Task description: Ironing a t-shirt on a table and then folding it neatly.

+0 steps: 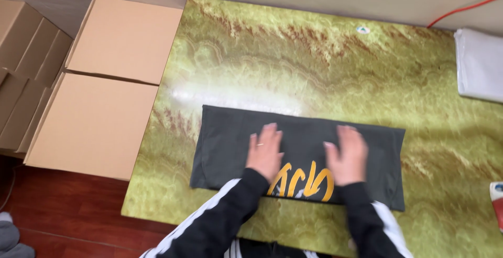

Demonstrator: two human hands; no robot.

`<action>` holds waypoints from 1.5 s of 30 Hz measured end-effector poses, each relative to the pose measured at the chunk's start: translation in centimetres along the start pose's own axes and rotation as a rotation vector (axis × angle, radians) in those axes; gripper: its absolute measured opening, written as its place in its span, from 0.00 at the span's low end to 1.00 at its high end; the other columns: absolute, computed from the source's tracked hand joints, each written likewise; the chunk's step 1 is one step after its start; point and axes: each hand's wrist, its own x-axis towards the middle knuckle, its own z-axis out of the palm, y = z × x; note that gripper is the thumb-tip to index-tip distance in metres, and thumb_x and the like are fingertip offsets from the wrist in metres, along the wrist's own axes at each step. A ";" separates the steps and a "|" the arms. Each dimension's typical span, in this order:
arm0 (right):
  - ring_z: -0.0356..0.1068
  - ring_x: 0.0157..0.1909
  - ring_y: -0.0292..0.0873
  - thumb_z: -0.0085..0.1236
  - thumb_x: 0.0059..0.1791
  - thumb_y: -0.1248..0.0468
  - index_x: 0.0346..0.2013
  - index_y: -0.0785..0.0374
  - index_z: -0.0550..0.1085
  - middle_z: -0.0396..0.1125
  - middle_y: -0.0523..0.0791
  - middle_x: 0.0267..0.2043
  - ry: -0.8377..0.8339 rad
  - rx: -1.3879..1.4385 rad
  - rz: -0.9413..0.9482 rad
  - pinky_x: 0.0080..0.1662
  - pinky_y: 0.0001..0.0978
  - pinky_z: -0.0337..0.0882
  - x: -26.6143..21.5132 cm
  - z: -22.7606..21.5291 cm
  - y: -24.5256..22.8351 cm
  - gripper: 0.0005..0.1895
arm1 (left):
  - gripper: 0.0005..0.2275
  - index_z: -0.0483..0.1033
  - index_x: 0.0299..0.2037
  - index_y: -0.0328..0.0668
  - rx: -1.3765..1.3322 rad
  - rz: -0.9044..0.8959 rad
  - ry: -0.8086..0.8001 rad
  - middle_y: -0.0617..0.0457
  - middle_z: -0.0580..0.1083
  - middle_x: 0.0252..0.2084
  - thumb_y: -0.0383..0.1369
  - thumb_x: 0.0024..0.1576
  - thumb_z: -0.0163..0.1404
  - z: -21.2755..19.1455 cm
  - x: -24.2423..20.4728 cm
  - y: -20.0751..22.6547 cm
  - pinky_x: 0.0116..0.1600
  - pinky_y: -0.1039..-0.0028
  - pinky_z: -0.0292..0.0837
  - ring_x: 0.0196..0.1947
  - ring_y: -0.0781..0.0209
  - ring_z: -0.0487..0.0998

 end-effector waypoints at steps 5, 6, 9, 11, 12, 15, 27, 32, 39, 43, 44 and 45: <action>0.46 0.84 0.53 0.38 0.62 0.58 0.78 0.59 0.60 0.51 0.51 0.83 -0.298 0.164 -0.146 0.77 0.63 0.42 1.8 8.2 -6.9 0.29 | 0.28 0.45 0.81 0.40 -0.042 0.177 -0.263 0.45 0.43 0.85 0.40 0.72 0.30 8.7 5.8 0.8 0.82 0.44 0.23 0.85 0.53 0.36; 0.46 0.84 0.53 0.38 0.62 0.58 0.78 0.59 0.60 0.51 0.51 0.83 -0.298 0.164 -0.141 0.77 0.63 0.42 2.1 7.6 -6.5 0.29 | 0.28 0.45 0.81 0.40 -0.041 0.180 -0.266 0.45 0.43 0.85 0.40 0.72 0.30 8.1 5.9 -0.3 0.82 0.44 0.23 0.85 0.53 0.36; 0.48 0.83 0.44 0.40 0.62 0.46 0.80 0.54 0.58 0.51 0.46 0.83 -0.308 0.093 -0.200 0.78 0.62 0.32 2.3 6.5 -2.5 0.33 | 0.38 0.46 0.82 0.54 0.029 0.324 -0.188 0.51 0.47 0.85 0.54 0.63 0.43 7.3 6.5 -4.4 0.82 0.45 0.26 0.84 0.57 0.43; 0.44 0.86 0.42 0.45 0.58 0.44 0.79 0.43 0.60 0.51 0.38 0.84 -0.185 -0.155 -0.058 0.75 0.71 0.48 1.9 7.1 3.2 0.34 | 0.32 0.62 0.77 0.64 0.137 0.271 0.101 0.50 0.60 0.77 0.58 0.61 0.47 7.6 7.0 -8.8 0.79 0.41 0.42 0.80 0.53 0.55; 0.44 0.86 0.42 0.45 0.58 0.44 0.79 0.43 0.60 0.51 0.38 0.84 -0.193 -0.158 -0.053 0.75 0.71 0.48 1.3 6.3 6.5 0.34 | 0.32 0.62 0.77 0.64 0.132 0.273 0.093 0.50 0.60 0.77 0.58 0.61 0.47 7.0 6.9 -11.3 0.79 0.41 0.42 0.80 0.53 0.55; 0.35 0.88 0.47 0.31 0.63 0.39 0.81 0.45 0.55 0.41 0.36 0.89 -0.316 -0.168 0.219 0.75 0.87 0.37 0.0 4.6 14.7 0.33 | 0.28 0.71 0.71 0.61 0.284 0.098 0.183 0.48 0.64 0.76 0.59 0.63 0.45 4.3 6.4 -17.3 0.80 0.44 0.46 0.80 0.52 0.57; 0.39 0.82 0.76 0.57 0.53 0.47 0.80 0.65 0.57 0.43 0.63 0.84 -0.239 -0.134 0.190 0.67 0.89 0.47 -1.6 3.5 -6.1 0.44 | 0.33 0.63 0.73 0.38 0.219 0.014 0.050 0.35 0.56 0.80 0.49 0.60 0.49 3.7 -1.0 0.6 0.71 0.23 0.49 0.83 0.36 0.47; 0.43 0.85 0.46 0.47 0.52 0.40 0.78 0.50 0.59 0.44 0.43 0.86 -0.374 0.000 -0.061 0.74 0.71 0.38 -8.6 1.1 -8.3 0.41 | 0.42 0.48 0.81 0.39 0.163 0.184 -0.004 0.47 0.47 0.85 0.60 0.63 0.38 5.8 -7.4 -0.3 0.81 0.46 0.31 0.85 0.53 0.41; 0.34 0.86 0.45 0.24 0.60 0.40 0.83 0.48 0.47 0.36 0.44 0.88 -0.324 -0.171 0.248 0.75 0.80 0.23 -15.3 -3.8 9.8 0.37 | 0.39 0.50 0.81 0.44 0.309 0.027 0.060 0.49 0.45 0.86 0.59 0.63 0.35 -0.5 -10.9 -13.0 0.81 0.40 0.33 0.85 0.56 0.42; 0.40 0.86 0.58 0.40 0.55 0.41 0.82 0.56 0.54 0.41 0.48 0.88 -0.263 -0.141 0.159 0.73 0.86 0.37 -14.6 -3.0 11.9 0.43 | 0.38 0.55 0.80 0.49 0.283 0.007 0.064 0.50 0.50 0.85 0.57 0.60 0.46 -2.0 -13.3 -15.0 0.78 0.37 0.45 0.83 0.57 0.50; 0.39 0.87 0.57 0.37 0.55 0.38 0.82 0.54 0.53 0.41 0.46 0.88 -0.283 -0.170 0.123 0.72 0.87 0.37 -14.1 -2.3 12.8 0.44 | 0.39 0.54 0.80 0.50 0.269 0.004 0.043 0.52 0.50 0.85 0.58 0.60 0.47 -1.8 -13.9 -15.4 0.78 0.34 0.42 0.83 0.59 0.49; 0.39 0.87 0.57 0.37 0.55 0.38 0.82 0.54 0.53 0.41 0.46 0.88 -0.284 -0.161 0.113 0.72 0.87 0.37 -12.2 -1.5 14.2 0.44 | 0.39 0.54 0.80 0.50 0.276 -0.008 0.046 0.52 0.50 0.85 0.58 0.60 0.47 -1.7 -14.4 -15.4 0.78 0.34 0.42 0.83 0.59 0.49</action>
